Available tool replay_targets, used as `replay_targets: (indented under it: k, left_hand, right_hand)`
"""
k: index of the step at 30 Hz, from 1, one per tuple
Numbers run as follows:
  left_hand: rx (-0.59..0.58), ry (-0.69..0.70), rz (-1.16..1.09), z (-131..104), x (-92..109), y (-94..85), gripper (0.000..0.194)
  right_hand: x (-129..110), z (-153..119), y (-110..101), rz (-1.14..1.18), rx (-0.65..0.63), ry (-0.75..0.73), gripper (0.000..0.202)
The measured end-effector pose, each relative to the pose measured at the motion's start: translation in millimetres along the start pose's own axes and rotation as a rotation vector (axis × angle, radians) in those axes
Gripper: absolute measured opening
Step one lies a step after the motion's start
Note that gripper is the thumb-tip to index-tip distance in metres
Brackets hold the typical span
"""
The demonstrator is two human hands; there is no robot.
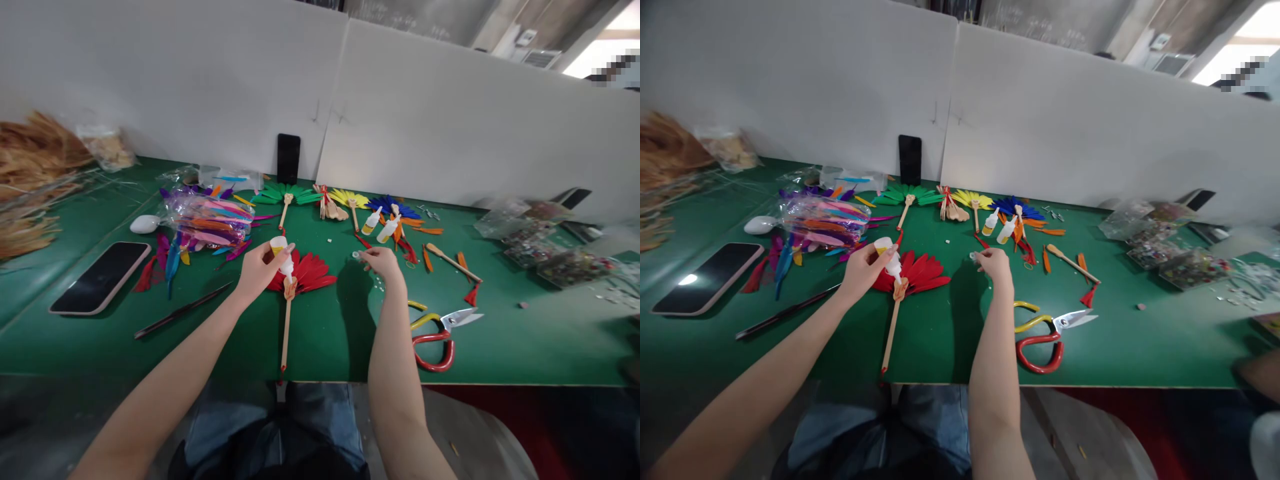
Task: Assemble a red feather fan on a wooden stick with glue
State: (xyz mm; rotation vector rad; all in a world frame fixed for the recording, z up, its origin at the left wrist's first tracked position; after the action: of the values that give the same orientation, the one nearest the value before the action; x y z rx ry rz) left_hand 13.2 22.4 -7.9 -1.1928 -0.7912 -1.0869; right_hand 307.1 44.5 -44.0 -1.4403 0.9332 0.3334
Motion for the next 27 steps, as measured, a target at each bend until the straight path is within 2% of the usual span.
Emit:
replay_targets:
  k: [3,6,11,14,19,20,22,24,27]
  left_hand:
    - [-0.013,0.009,0.018,-0.3,-1.0,1.6,0.038]
    - [-0.011,0.017,0.029,-0.6,-1.5,2.1,0.038]
    - [0.008,0.053,0.057,-2.0,-0.2,0.0,0.033]
    - [0.009,0.089,0.066,-2.6,0.9,-1.2,0.028]
    - [0.016,0.083,0.04,-2.7,2.0,-1.5,0.032]
    - [0.017,0.075,0.03,-2.8,2.3,-1.7,0.033]
    - [0.006,0.073,0.017,-3.1,3.4,-2.5,0.033]
    - [-0.012,0.086,0.025,-3.8,5.3,-3.7,0.031]
    - [-0.05,0.119,0.056,-5.1,9.3,-5.8,0.027]
  right_hand:
    - [14.8,-0.6,-17.4,0.027,-0.011,0.092,0.016]
    - [21.6,-2.0,-26.5,0.054,0.03,0.154,0.013]
    - [9.0,-8.4,-26.5,0.128,0.073,0.121,0.015]
    - [-13.7,-15.5,-20.0,0.213,0.023,-0.007,0.022]
    - [-64.5,-36.6,7.5,0.344,-0.171,-0.261,0.028]
    - [-74.1,-43.0,15.0,0.364,-0.224,-0.323,0.028]
    - [-91.9,-58.3,31.2,0.392,-0.414,-0.496,0.03]
    - [-104.6,-73.8,45.3,0.371,-0.569,-0.621,0.04]
    - [-114.6,-88.9,57.5,0.307,-0.523,-0.674,0.05]
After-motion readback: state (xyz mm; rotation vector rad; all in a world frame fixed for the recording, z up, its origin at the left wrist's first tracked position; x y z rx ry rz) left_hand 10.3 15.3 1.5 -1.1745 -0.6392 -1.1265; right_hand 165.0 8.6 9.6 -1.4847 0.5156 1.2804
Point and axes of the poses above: each hand's wrist, its own z-axis towards the middle knuckle, its own y-axis out of the palm, x = y × z, the point moved 2 cm from there along z, towards the middle knuckle, and after that the axes turned 3 degrees about -x, right-handed, at the moved point
